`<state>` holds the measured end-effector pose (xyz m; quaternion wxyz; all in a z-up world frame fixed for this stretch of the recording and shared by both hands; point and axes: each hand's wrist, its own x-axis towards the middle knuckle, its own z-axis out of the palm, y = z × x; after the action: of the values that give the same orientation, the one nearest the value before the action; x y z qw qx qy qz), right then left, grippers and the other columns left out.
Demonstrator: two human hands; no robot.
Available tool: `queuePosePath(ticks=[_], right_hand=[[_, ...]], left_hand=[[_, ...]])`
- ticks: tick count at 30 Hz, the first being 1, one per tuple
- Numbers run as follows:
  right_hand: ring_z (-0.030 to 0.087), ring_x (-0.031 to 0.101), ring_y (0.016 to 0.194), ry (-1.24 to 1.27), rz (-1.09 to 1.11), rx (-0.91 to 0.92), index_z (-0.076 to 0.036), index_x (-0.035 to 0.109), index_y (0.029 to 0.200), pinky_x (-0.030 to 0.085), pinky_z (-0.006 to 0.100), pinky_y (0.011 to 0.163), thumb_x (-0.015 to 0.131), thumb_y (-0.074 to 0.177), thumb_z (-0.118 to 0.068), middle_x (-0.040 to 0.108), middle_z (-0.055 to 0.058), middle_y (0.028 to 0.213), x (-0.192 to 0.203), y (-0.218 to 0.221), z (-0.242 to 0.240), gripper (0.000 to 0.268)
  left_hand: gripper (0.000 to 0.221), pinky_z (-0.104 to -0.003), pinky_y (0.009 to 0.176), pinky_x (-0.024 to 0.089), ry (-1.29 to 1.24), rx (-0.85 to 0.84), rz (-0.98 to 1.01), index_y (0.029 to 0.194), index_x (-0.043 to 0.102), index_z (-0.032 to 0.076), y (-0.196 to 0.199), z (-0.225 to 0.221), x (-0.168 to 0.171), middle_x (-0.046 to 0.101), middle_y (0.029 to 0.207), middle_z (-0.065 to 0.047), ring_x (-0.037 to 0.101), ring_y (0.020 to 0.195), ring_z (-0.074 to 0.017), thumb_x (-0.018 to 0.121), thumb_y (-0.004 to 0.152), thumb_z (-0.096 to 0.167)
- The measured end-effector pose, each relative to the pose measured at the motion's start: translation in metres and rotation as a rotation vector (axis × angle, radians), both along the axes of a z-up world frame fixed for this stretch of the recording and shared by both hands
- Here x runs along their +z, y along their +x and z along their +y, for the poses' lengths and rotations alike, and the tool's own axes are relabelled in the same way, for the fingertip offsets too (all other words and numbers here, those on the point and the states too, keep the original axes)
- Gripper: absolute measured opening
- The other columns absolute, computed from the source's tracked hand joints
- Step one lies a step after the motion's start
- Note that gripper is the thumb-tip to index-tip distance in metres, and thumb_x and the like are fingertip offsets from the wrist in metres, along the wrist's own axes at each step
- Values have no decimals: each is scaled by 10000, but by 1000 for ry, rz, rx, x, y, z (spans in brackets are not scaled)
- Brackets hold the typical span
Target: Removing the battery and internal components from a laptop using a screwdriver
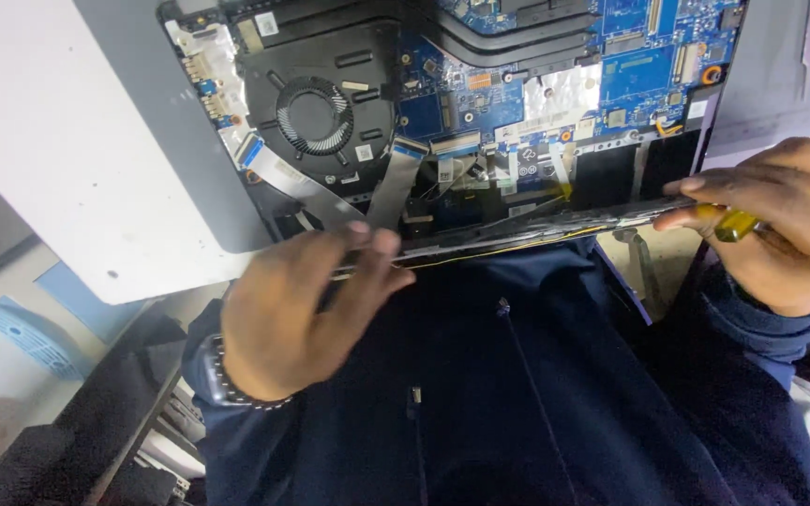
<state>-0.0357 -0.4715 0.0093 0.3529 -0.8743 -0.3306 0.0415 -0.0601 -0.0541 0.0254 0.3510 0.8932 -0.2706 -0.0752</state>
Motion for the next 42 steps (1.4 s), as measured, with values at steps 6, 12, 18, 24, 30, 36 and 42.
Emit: queuePosePath(ticks=[6,12,18,24,30,36,42], right_hand=[[312,687,824,27,55,-30,122,707,1070,529,401,784,951,858,-114,773,242,1000,-9,-5,-12,400],[412,691,1137,22,228,-206,102,688,1144,519,471,1054,845,928,-74,713,274,1174,-39,-49,-60,319],[325,643,1121,-111,335,-317,100,751,1225,496,408,1055,771,1052,-110,718,244,1255,-32,-45,-49,273],[379,682,1101,-117,320,-200,137,736,1211,530,441,1012,748,1068,55,720,275,1194,-24,-21,-41,166],[344,686,996,-92,217,-197,123,772,1147,521,419,935,788,1078,86,738,280,1121,-22,-23,-34,79],[338,664,891,-7,101,-189,149,770,1086,498,411,824,798,1040,29,739,266,1039,-13,-25,-33,132],[325,645,835,-4,42,-206,130,784,1068,498,417,799,820,1042,-1,731,255,993,-11,-27,-30,138]], left_hand=[[407,-416,780,590,189,143,-117,1227,695,16,-22,26,3,678,1071,-140,682,897,-291,888,958,253],[146,-431,750,559,-85,82,-72,1076,690,-40,-29,34,-3,638,1058,-189,648,839,-354,585,996,-103],[197,-438,818,566,-115,1,-107,1083,672,-16,-32,38,-10,660,1080,-181,663,895,-360,524,985,-101],[210,-450,913,549,-12,-20,12,1215,658,-3,-34,46,-9,631,1164,-171,655,998,-352,573,1023,-5],[167,-432,888,578,-5,-1,-111,1112,718,-43,-32,44,-4,697,1112,-163,676,955,-331,578,1022,-35],[191,-417,768,603,-94,7,-222,1034,722,-73,-27,40,-1,717,1021,-184,698,841,-327,564,958,-148],[242,-416,692,579,-200,107,-314,1002,709,-83,-30,34,-5,700,948,-213,679,751,-338,549,886,-222]])
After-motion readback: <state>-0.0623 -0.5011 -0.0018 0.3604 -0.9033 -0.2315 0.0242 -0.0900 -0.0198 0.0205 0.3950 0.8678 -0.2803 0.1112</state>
